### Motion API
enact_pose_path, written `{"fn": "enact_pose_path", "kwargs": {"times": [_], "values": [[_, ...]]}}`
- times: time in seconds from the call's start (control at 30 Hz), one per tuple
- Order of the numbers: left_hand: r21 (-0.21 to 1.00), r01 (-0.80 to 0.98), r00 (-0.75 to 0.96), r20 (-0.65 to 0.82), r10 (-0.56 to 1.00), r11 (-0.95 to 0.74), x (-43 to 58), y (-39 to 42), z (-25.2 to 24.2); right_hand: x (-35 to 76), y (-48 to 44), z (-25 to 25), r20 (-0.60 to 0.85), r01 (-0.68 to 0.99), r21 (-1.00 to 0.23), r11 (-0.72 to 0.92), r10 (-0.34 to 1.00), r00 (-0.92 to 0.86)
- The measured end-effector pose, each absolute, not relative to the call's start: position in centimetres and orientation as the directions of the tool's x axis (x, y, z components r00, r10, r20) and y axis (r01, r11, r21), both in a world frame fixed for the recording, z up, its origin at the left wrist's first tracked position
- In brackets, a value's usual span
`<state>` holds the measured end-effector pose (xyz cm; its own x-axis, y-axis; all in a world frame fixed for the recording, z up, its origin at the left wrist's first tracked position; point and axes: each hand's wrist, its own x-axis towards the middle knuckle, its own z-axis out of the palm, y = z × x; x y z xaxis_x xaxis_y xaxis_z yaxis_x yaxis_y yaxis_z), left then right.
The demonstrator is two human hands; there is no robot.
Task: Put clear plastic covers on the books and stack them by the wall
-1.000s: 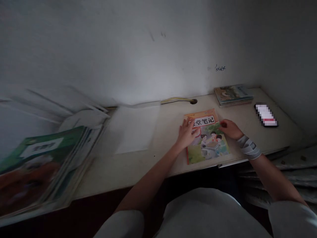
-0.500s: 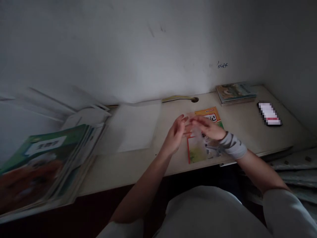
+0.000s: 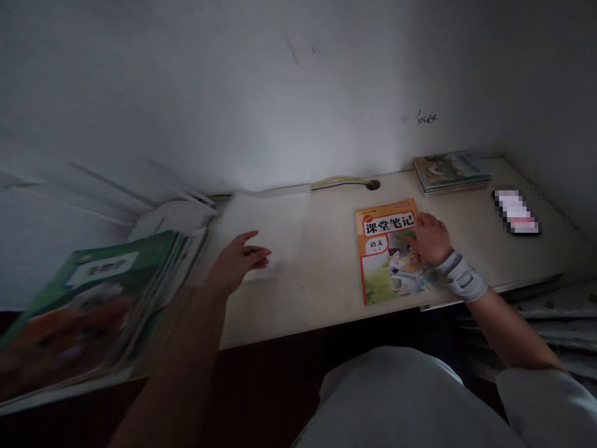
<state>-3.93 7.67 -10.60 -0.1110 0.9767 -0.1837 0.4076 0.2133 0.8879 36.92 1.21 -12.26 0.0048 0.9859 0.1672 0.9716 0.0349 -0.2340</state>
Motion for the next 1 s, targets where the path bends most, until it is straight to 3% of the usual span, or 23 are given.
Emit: {"fn": "enact_pose_path", "kwargs": {"times": [0.07, 0.13, 0.2, 0.27, 0.37, 0.43, 0.57, 0.9, 1.0], "values": [[0.738, 0.646, -0.112, -0.161, 0.981, 0.195, -5.4, 7.9, -11.1, 38.8, 1.0, -13.4, 0.084, 0.983, -0.179, -0.045, 0.995, 0.061], [0.533, 0.842, -0.102, 0.004, 0.995, 0.084, -5.3, 7.5, -11.0, 39.7, 0.8, -14.3, 0.033, 0.981, -0.19, -0.035, 0.999, 0.042], [0.363, 0.929, -0.025, 0.244, 0.969, -0.068, -3.5, 6.4, -10.4, 39.9, 0.7, -14.8, 0.039, 0.977, -0.211, -0.02, 0.999, 0.029], [0.303, 0.919, 0.119, 0.394, 0.912, -0.251, -0.3, 5.1, -10.0, 39.7, 0.6, -15.0, 0.068, 0.974, -0.223, -0.03, 0.997, 0.047], [0.374, 0.723, 0.515, 0.266, 0.815, -0.58, 5.8, 3.5, -11.0, 39.7, 0.6, -14.9, 0.111, 0.957, -0.289, -0.023, 0.992, 0.057], [0.424, 0.637, 0.669, 0.109, 0.735, -0.643, 9.3, 3.1, -12.7, 39.9, 0.6, -14.7, 0.16, 0.937, -0.348, -0.02, 0.984, 0.08], [0.387, 0.739, 0.595, 0.01, 0.804, -0.552, 12.2, 3.2, -16.1, 40.3, 0.6, -14.7, 0.142, 0.886, -0.451, -0.11, 0.971, 0.192], [0.264, 0.775, 0.593, 0.01, 0.805, -0.574, 11.4, 2.8, -16.7, 42.2, 1.8, -15.8, 0.048, 0.787, -0.614, -0.059, 0.993, 0.111], [0.23, 0.784, 0.592, 0.002, 0.806, -0.577, 11.5, 2.8, -16.8, 42.1, 1.7, -15.1, 0.04, 0.69, -0.722, -0.049, 0.993, 0.112]]}}
